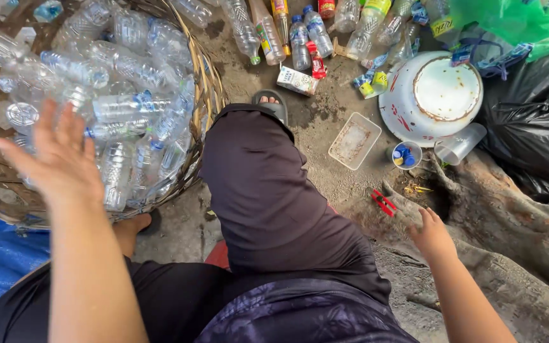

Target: The person uses a red utility knife to cut and peel labels off plastic bottles. They pick up bottles from a woven basket and the ground, remove the labels, and place the bottles back into the basket.

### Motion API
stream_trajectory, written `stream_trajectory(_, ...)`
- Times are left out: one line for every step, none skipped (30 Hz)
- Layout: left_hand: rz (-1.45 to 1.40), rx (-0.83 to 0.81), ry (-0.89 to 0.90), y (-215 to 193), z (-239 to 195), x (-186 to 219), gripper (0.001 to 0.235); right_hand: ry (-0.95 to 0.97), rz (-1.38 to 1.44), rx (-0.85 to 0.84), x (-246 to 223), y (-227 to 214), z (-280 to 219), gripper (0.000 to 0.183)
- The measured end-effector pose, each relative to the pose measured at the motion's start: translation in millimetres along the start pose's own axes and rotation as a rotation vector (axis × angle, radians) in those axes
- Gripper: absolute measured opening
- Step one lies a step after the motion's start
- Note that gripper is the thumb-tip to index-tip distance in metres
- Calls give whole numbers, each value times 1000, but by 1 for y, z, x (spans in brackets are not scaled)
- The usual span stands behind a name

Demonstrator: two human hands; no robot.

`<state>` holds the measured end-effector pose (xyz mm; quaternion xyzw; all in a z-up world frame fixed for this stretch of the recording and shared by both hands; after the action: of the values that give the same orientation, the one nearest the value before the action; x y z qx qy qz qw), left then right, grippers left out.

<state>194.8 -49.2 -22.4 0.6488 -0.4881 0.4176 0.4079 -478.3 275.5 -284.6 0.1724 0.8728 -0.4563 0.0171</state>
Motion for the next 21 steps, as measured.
stream_trajectory(61, 219, -215, -15, 4, -31, 111, 17, -3, -8, 9, 8, -4, 65)
stream_trajectory(118, 443, -429, -32, 1, -61, 109, 30, -9, -16, 18, 15, -5, 62)
stream_trajectory(117, 448, -433, -20, -12, -74, 109, 26, -13, -21, 21, 23, 1, 62)
stream_trajectory(308, 405, -425, -4, -25, -84, 87, 39, -12, -60, 25, 32, 7, 66)
stream_trajectory(498, 358, -417, 13, -37, -94, 65, 52, -12, -100, 28, 41, 14, 71)
stream_trajectory(495, 368, -417, 8, -33, -111, 65, 42, -16, -101, 28, 48, 24, 71)
stream_trajectory(608, 304, -369, 8, -28, -126, 54, 39, -9, -102, 28, 54, 35, 74)
stream_trajectory(721, 241, -322, 8, -23, -142, 45, 35, -2, -104, 27, 61, 46, 76)
stream_trajectory(719, 253, -323, 9, -23, -143, 45, 24, -5, -106, 35, 75, 57, 76)
stream_trajectory(828, 187, -220, 18, -21, -140, 44, 54, -33, -141, 46, 90, 67, 75)
stream_trajectory(934, 118, -116, 27, -21, -138, 44, 84, -62, -176, 57, 105, 77, 74)
stream_trajectory(935, 121, -119, 25, -19, -141, 44, 82, -62, -179, 80, 134, 86, 74)
stream_trajectory(1010, 115, -101, 26, -16, -144, 47, 113, -103, -228, 106, 165, 95, 71)
stream_trajectory(1084, 107, -81, 27, -13, -148, 51, 148, -143, -275, 132, 194, 103, 68)
stream_trajectory(1083, 106, -83, 31, -12, -146, 51, 149, -144, -276, 110, 175, 94, 68)
stream_trajectory(1140, 106, -138, 33, -12, -147, 54, 138, -158, -286, 88, 155, 87, 57)
stream_trajectory(1196, 105, -193, 34, -10, -148, 58, 127, -172, -296, 65, 134, 80, 47)
stream_trajectory(1183, 111, -196, 31, -9, -152, 58, 125, -185, -292, 65, 137, 80, 47)
stream_trajectory(1200, 93, -191, 30, -7, -157, 59, 125, -232, -307, 66, 140, 79, 51)
stream_trajectory(1215, 80, -184, 27, -6, -161, 60, 121, -280, -320, 66, 143, 82, 55)
stream_trajectory(1201, 91, -184, 28, -4, -159, 60, 116, -295, -312, 71, 146, 90, 55)
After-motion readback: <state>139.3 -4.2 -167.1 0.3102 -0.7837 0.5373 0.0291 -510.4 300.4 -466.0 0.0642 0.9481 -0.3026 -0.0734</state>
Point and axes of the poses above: each hand's wrist, its own z-axis towards the middle knuckle, its own y-axis out of the palm, x = y × z, the point moved 6 cm from there along z, towards the middle knuckle, and after that the axes turned 14 degrees about -y, right-handed, at the moved point
